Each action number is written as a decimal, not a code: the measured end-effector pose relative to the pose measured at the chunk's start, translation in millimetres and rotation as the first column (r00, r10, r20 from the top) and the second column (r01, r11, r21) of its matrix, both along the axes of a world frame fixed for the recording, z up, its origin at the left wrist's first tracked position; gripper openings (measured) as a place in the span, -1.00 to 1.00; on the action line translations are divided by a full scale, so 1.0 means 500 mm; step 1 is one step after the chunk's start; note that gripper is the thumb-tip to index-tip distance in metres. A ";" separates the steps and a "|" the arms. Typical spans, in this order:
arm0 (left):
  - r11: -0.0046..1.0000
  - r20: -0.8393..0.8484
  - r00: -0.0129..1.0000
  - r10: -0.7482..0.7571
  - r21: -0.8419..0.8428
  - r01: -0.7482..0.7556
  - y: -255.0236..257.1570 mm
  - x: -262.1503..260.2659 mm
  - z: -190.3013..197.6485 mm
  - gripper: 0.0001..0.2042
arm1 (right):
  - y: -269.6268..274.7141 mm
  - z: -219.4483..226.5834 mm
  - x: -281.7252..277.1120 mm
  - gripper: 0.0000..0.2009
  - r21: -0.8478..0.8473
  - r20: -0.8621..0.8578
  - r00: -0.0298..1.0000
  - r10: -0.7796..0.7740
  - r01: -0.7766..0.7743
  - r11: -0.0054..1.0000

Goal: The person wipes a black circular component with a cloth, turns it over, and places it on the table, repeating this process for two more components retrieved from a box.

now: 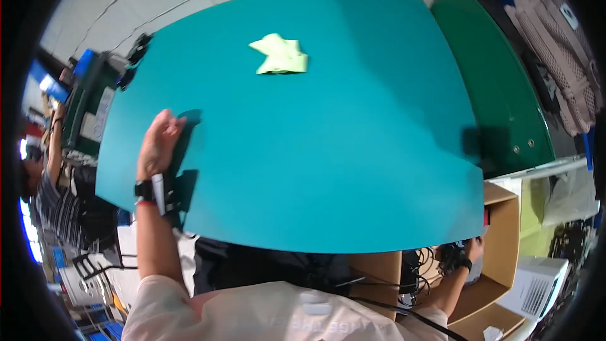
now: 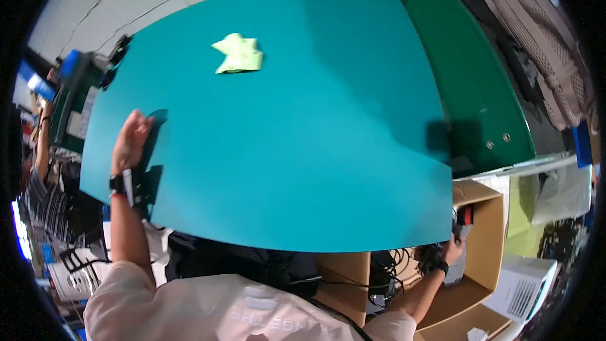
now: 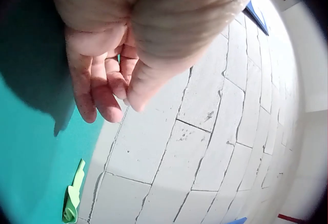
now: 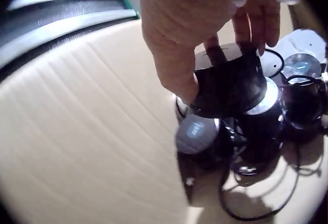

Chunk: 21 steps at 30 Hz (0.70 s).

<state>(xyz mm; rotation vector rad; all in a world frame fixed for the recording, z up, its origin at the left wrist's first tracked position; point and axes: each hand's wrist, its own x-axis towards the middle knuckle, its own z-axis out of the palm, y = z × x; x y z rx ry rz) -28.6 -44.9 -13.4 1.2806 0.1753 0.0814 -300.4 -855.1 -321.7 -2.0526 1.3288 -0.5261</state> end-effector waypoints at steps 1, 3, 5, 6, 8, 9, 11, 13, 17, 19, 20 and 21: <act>0.993 0.036 0.994 -0.108 -0.044 0.109 0.007 0.006 -0.004 -0.87 | -0.002 0.023 -0.010 -0.64 0.093 0.171 0.981 0.092 -0.109 0.990; 0.980 0.050 0.990 -0.134 -0.142 0.140 0.011 0.015 -0.009 -0.88 | -0.024 0.076 -0.044 -0.72 -0.093 0.245 0.910 0.336 -0.323 0.942; 0.979 0.075 0.996 -0.046 -0.193 0.060 -0.013 0.009 -0.005 -0.88 | -0.017 0.127 -0.044 -0.70 -0.140 0.491 0.784 0.380 -0.359 0.923; 0.981 0.130 0.991 -0.037 -0.183 0.060 -0.025 0.005 -0.002 -0.88 | 0.012 0.169 -0.037 -0.66 0.093 0.774 0.610 0.168 -0.372 0.924; 0.973 0.117 0.993 -0.015 -0.229 0.042 -0.037 0.002 0.005 -0.88 | 0.103 0.281 -0.021 -0.53 0.156 0.777 0.598 -0.196 0.119 0.981; 0.967 0.130 0.991 -0.023 -0.249 0.055 -0.034 0.005 -0.002 -0.88 | 0.099 0.303 -0.019 -0.47 0.222 0.862 0.452 -0.230 0.071 0.972; 0.947 0.160 0.987 -0.027 -0.311 0.076 -0.019 0.021 -0.030 -0.88 | 0.020 0.324 -0.032 -0.41 0.334 0.925 0.247 -0.288 -0.169 0.928; 0.923 0.171 0.985 -0.005 -0.377 0.070 -0.022 0.020 -0.029 -0.89 | 0.169 0.496 -0.013 -0.38 0.422 0.907 0.100 -0.410 -0.206 0.883; 0.914 0.148 0.989 0.027 -0.405 0.036 -0.033 0.022 -0.023 -0.88 | 0.350 0.709 0.036 -0.55 -0.227 0.958 0.139 0.252 -0.176 0.958; 0.919 0.147 0.989 0.029 -0.393 0.031 -0.037 0.027 -0.027 -0.89 | 0.487 0.832 0.074 -0.56 0.043 0.991 -0.097 -0.088 -0.397 0.917; 0.919 0.152 0.988 0.026 -0.392 0.036 -0.039 0.031 -0.029 -0.88 | 0.576 0.873 0.115 -0.56 -0.226 0.972 -0.112 0.204 -0.249 0.942; 0.920 0.155 0.988 0.022 -0.390 0.041 -0.043 0.034 -0.033 -0.88 | 0.543 0.862 0.152 -0.55 -0.315 0.948 -0.154 0.277 -0.351 0.882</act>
